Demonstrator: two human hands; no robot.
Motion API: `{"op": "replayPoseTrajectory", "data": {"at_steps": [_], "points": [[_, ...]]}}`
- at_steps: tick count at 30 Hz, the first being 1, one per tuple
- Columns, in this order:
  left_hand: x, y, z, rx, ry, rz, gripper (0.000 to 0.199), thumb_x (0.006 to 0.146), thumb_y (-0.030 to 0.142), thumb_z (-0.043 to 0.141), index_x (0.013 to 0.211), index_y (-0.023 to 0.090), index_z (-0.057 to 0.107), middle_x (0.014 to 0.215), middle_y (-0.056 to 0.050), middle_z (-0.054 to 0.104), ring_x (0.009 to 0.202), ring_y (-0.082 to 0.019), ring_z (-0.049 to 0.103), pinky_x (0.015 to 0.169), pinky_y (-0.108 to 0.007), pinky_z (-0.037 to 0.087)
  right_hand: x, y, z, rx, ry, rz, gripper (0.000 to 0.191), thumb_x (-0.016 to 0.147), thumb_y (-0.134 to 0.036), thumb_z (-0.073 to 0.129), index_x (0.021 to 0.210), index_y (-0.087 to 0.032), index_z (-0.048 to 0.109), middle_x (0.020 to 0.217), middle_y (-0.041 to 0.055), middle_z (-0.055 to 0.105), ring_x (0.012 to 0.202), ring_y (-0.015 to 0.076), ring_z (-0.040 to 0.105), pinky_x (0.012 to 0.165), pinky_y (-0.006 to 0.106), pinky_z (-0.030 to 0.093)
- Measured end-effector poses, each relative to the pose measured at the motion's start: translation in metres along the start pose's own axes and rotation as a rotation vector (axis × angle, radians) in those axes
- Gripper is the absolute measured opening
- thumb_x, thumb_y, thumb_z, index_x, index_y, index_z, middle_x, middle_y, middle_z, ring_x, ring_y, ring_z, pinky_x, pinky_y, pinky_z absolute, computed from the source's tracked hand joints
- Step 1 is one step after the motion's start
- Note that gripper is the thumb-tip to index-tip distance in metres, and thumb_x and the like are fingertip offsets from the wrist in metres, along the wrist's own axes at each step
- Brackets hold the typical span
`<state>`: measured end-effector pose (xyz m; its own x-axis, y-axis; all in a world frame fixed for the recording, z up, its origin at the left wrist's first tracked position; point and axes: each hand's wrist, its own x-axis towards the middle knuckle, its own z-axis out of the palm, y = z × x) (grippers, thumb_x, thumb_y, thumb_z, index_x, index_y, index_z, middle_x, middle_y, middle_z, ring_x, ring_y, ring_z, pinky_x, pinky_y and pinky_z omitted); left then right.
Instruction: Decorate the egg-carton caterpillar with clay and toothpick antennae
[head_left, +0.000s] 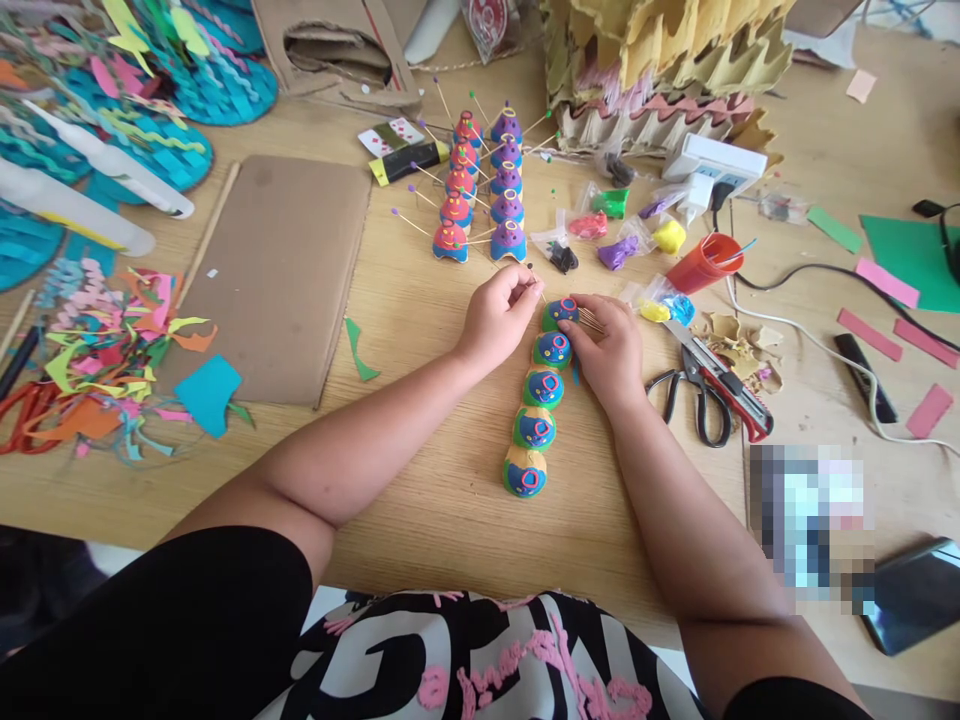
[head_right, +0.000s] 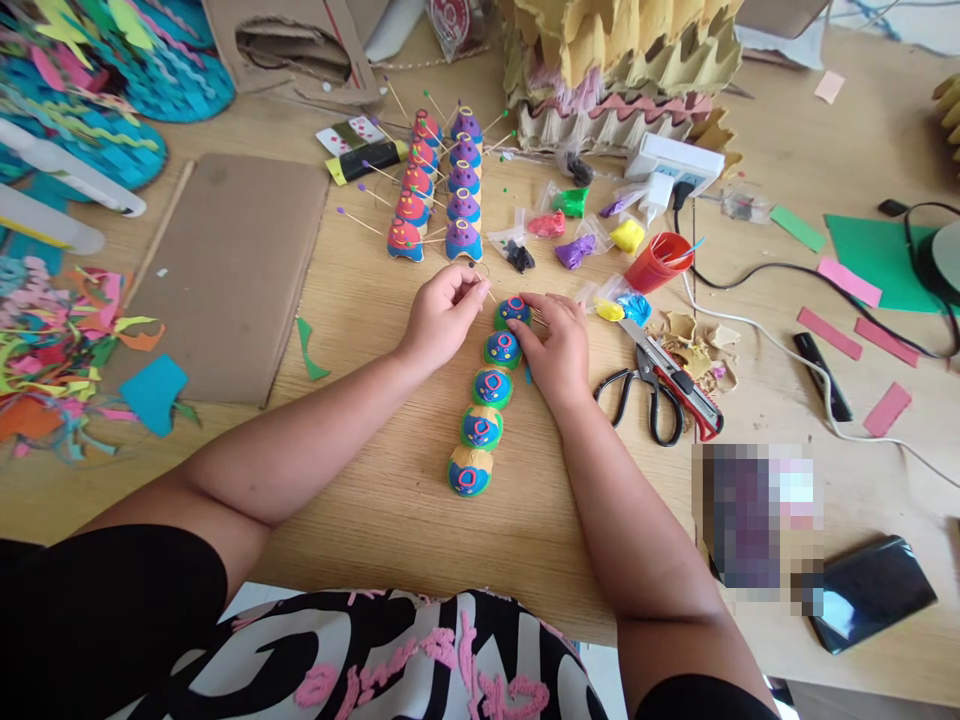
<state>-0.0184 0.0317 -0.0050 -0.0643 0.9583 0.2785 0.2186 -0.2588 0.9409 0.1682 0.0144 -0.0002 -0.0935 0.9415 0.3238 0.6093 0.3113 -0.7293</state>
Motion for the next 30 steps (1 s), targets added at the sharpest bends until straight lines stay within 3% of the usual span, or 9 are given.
{"op": "replayPoseTrajectory", "data": {"at_steps": [11,17,23,30], "points": [[0.0003,0.0026,-0.0010,-0.015,-0.025,-0.012,0.012,0.097,0.025,0.064,0.086,0.020,0.063,0.076,0.002,0.064,0.072,-0.011,0.058,0.074,-0.025,0.047,-0.0009,-0.0007,0.0014,0.008,0.000,-0.011,0.028,0.088,-0.034,0.077,0.115,-0.026,0.078,0.116,0.0085,0.081,0.118,0.0307,0.068,0.121,0.060,0.039],[0.0008,0.0009,-0.0016,-0.001,-0.023,-0.001,0.016,0.098,0.033,0.065,0.088,0.021,0.063,0.076,0.002,0.065,0.073,-0.012,0.059,0.075,-0.026,0.048,-0.0011,0.0002,0.0017,0.012,0.000,-0.012,0.026,0.089,-0.035,0.077,0.114,-0.028,0.077,0.116,0.0073,0.081,0.118,0.0297,0.069,0.122,0.061,0.038],[0.0008,0.0015,-0.0012,-0.014,-0.033,0.008,0.013,0.097,0.026,0.063,0.086,0.020,0.063,0.075,0.002,0.063,0.072,-0.012,0.058,0.074,-0.025,0.047,-0.0010,-0.0005,0.0013,0.019,-0.003,-0.009,0.027,0.088,-0.033,0.078,0.114,-0.026,0.078,0.117,0.0082,0.081,0.118,0.0302,0.069,0.120,0.061,0.040],[0.0010,0.0013,-0.0021,-0.003,-0.036,-0.001,0.018,0.098,0.034,0.064,0.086,0.021,0.061,0.075,0.002,0.063,0.072,-0.012,0.058,0.075,-0.026,0.048,-0.0012,-0.0020,0.0009,0.014,0.000,-0.007,0.027,0.088,-0.033,0.077,0.114,-0.026,0.078,0.116,0.0076,0.081,0.118,0.0296,0.069,0.118,0.058,0.044]]}}
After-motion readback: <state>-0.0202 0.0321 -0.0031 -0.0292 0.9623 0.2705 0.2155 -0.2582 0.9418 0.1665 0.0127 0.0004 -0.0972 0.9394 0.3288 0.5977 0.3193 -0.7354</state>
